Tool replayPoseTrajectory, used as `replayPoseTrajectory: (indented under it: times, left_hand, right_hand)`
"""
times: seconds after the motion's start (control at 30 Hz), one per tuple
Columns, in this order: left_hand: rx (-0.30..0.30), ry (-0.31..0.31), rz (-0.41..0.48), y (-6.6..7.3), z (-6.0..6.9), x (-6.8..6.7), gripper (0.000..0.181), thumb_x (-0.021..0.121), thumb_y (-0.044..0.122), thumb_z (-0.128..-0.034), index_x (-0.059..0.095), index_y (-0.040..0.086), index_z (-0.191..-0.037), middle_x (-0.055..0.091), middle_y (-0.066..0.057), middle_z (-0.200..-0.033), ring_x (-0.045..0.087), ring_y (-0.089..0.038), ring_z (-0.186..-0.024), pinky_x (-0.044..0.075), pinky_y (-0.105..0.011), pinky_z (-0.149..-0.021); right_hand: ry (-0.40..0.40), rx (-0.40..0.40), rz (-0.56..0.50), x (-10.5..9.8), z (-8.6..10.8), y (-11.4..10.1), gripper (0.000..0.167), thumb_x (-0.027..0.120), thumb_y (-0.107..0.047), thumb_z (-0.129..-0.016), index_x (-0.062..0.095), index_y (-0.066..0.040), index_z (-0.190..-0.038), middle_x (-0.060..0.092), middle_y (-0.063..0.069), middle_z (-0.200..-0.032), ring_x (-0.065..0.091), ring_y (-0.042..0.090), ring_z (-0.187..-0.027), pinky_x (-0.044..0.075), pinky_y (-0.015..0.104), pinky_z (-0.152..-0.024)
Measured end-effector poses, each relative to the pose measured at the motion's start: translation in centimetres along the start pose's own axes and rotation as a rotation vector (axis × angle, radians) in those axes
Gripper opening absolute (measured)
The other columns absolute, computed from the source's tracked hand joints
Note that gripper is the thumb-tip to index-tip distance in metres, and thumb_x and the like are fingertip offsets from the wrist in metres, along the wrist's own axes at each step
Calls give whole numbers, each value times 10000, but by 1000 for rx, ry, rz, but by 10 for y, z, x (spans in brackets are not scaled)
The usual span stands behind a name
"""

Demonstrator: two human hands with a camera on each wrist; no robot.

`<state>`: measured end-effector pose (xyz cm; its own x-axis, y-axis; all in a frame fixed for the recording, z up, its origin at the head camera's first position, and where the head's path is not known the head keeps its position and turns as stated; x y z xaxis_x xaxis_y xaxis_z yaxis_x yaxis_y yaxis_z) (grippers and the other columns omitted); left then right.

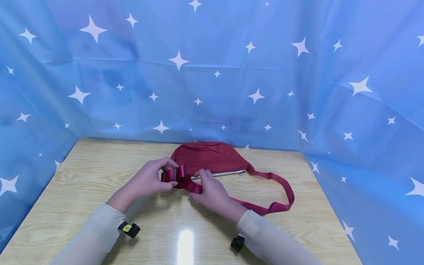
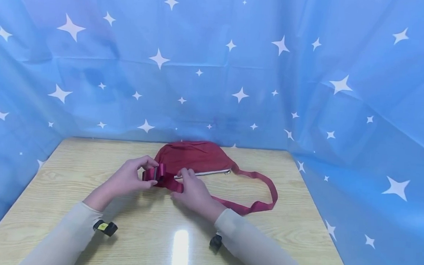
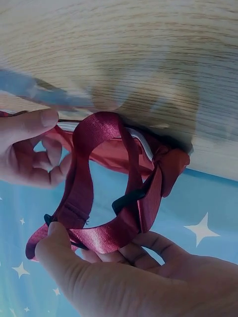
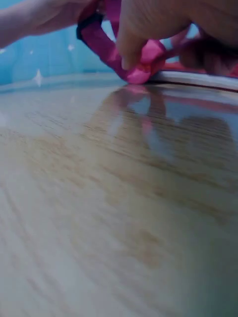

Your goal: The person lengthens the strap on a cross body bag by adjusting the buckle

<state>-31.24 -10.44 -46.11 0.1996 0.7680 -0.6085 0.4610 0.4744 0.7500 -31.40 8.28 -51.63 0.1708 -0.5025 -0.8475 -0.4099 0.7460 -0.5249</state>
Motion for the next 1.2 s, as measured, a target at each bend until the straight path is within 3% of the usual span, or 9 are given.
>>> replayPoseTrajectory:
  times: [0.2,0.4,0.6,0.77,0.83,0.93,1.03,1.13,1.2]
  left_hand:
    - [5,8,-6,-2,0,0,477,946,140,-847,715,162,-1263,704,81,-961,656,-181,-896,548,-349,-734]
    - [-9,14,9,-4,1,-3,463,934,133,-854,713,159,-1260,709,69,-978,657,-193,-914,544,-332,-684]
    - [-23,12,-5,-9,3,-6,444,931,158,-861,718,183,-1250,717,88,-1017,662,-169,-963,559,-377,-751]
    - [-54,23,-3,-17,6,-14,459,935,150,-853,731,225,-1257,723,89,-1020,656,-177,-972,555,-446,-803]
    - [-66,26,5,-19,7,-17,469,939,132,-838,741,232,-1251,724,83,-1010,655,-188,-956,559,-453,-795]
    - [-63,11,5,-21,7,-18,475,935,118,-837,745,227,-1259,725,74,-1007,659,-207,-950,571,-473,-812]
    - [-56,-5,5,-22,7,-17,476,933,120,-843,746,222,-1268,727,69,-1000,661,-230,-932,579,-486,-808]
    - [-46,-7,10,-23,8,-17,473,934,122,-852,750,218,-1277,725,73,-995,659,-231,-911,582,-482,-795]
    - [-32,-7,16,-21,8,-17,473,938,122,-855,755,208,-1282,730,75,-1001,665,-212,-918,589,-485,-797]
  right_hand:
    - [58,-88,53,-15,4,-9,593,939,-354,-914,656,-252,-1425,548,-42,-1072,564,122,-730,500,306,-657]
    - [80,-184,39,-33,8,-13,498,899,-277,-956,731,-197,-1418,747,13,-1283,717,172,-1008,594,379,-845]
    - [24,-260,46,-50,15,3,528,870,-295,-987,713,-221,-1486,767,10,-1368,751,156,-1117,619,385,-909]
    - [38,-322,15,-72,22,26,533,896,-243,-958,736,-222,-1466,799,-31,-1256,613,64,-745,540,285,-661]
    - [53,-324,5,-79,25,36,517,908,-218,-943,757,-209,-1437,804,-43,-1226,553,49,-709,487,271,-624]
    - [73,-332,23,-87,28,45,503,927,-217,-921,780,-194,-1401,806,-44,-1226,653,43,-826,531,289,-704]
    - [68,-345,53,-88,31,45,525,930,-234,-912,770,-180,-1409,794,-8,-1288,746,132,-1060,604,385,-847]
    - [45,-330,83,-85,31,46,566,925,-284,-912,744,-175,-1436,769,16,-1350,738,208,-1201,609,470,-964]
    - [24,-316,101,-81,31,45,594,912,-331,-920,722,-167,-1458,757,21,-1358,724,207,-1192,596,488,-989]
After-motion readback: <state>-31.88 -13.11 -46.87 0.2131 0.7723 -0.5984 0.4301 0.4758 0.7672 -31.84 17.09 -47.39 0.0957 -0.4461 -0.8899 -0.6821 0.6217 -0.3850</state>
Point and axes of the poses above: each hand's wrist, its own z-axis away from the middle knuckle, its own x-axis out of the palm, y = z × x, the point moved 10 cm from there along -z, towards the middle knuckle
